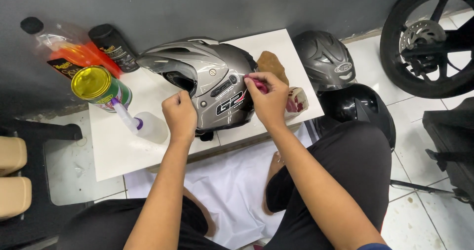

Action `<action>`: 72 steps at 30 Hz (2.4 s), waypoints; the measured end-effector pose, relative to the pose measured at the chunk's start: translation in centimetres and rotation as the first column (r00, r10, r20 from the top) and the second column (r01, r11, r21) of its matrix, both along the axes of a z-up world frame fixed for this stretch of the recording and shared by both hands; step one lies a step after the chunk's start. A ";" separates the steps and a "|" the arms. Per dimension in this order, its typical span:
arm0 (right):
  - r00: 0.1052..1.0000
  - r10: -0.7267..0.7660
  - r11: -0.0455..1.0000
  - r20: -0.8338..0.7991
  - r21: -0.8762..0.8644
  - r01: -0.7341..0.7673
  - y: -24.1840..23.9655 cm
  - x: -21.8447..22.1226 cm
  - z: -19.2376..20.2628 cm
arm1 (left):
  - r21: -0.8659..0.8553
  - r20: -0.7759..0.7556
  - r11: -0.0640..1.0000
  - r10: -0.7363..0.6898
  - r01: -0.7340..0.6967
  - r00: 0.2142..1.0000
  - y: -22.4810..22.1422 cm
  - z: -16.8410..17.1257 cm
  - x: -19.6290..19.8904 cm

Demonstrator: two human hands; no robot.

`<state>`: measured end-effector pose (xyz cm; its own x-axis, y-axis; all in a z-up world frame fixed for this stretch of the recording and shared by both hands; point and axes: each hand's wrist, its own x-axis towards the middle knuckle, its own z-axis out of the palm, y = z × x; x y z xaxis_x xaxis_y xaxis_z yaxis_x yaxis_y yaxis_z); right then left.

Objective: The person sits on the floor and cleans a silver motorcycle helmet placed on a white table. They use a small pink cloth to wipe the helmet's surface, focusing on the front and side areas.

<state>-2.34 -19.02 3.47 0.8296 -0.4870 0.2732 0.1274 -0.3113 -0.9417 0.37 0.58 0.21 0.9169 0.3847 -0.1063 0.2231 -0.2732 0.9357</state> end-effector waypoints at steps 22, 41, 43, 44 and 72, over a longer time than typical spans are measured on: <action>0.999 -0.004 0.991 0.045 -0.132 0.010 -0.1 2.0 0.7 | 0.048 0.035 0.999 0.007 -0.009 0.999 0.0 -0.1 -0.2; 0.993 0.021 0.976 0.120 -0.219 0.005 -0.4 3.1 0.9 | 0.114 0.145 0.991 -0.091 0.075 0.985 0.0 -1.2 -0.2; 0.993 -0.009 0.975 0.120 -0.219 0.035 -1.0 3.3 0.1 | 0.108 0.155 0.991 -0.095 0.079 0.983 0.0 -1.0 -0.4; 0.994 -0.053 0.976 0.094 -0.208 0.071 -1.3 3.4 -0.3 | 0.108 0.160 0.991 -0.099 0.082 0.982 0.0 -0.9 -0.5; 0.998 0.025 0.943 -0.057 -0.329 -0.042 -2.2 4.4 0.9 | 0.126 0.211 0.986 -0.136 0.111 0.968 0.2 -1.3 -1.1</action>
